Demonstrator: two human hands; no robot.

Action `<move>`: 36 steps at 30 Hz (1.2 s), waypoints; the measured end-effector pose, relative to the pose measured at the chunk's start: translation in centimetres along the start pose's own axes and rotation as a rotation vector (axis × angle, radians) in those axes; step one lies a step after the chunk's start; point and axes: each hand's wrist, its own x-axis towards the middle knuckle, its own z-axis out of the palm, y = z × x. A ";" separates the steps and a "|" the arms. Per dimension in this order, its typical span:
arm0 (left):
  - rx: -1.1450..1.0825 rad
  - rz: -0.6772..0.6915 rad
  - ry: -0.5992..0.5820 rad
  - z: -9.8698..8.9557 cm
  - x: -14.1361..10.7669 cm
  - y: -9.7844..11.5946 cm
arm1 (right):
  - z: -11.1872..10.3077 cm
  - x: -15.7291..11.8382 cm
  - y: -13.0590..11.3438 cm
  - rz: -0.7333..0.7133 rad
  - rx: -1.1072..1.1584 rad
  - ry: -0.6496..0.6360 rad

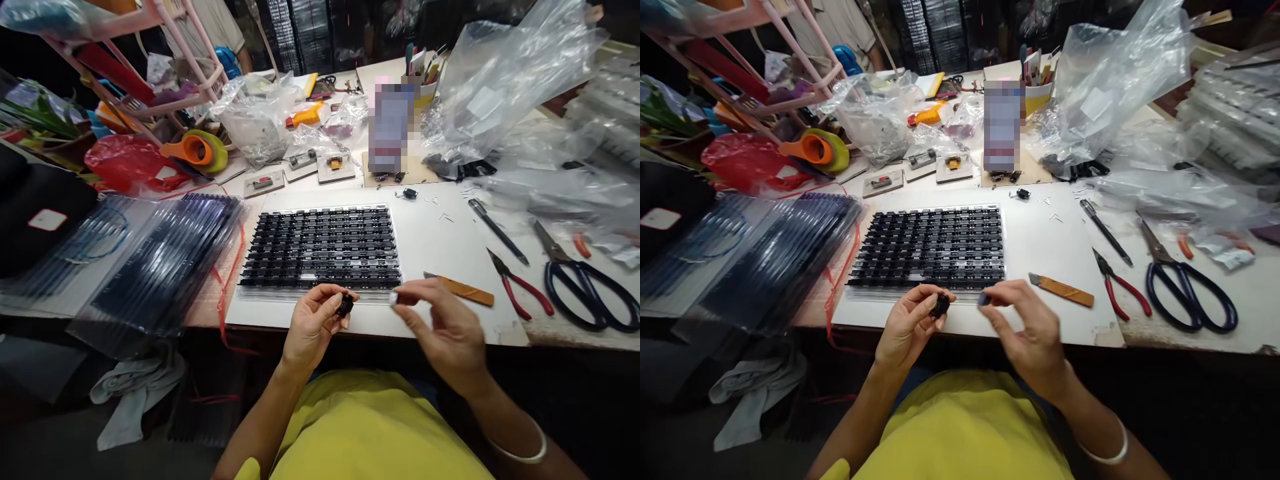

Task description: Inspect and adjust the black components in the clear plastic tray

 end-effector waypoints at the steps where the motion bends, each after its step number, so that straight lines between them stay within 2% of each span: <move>1: 0.024 0.018 0.003 0.1 -0.1 -0.1 | 0.9 -0.3 -0.5 -0.022 0.043 -0.031; 5: 0.103 0.110 0.017 0.6 -0.2 -0.6 | 3.6 -1.2 -1.1 -0.053 0.129 -0.038; 9: 0.156 0.176 0.015 0.6 -0.3 -1.1 | 4.6 -1.3 -1.0 -0.050 0.095 0.023; 20: 0.227 0.237 0.034 0.6 -0.6 -1.6 | 5.0 -1.2 -1.1 -0.067 -0.024 0.034; 25: 0.227 0.230 -0.068 0.0 -0.9 -1.4 | 4.7 -1.3 -0.8 -0.031 0.014 0.002; 29: 0.256 0.200 -0.122 -0.5 -1.1 -1.3 | 4.5 -1.4 -0.6 -0.061 -0.005 0.035; 36: 0.192 0.158 -0.027 -0.7 -0.9 -1.8 | 4.8 -1.7 -0.8 -0.084 -0.011 0.041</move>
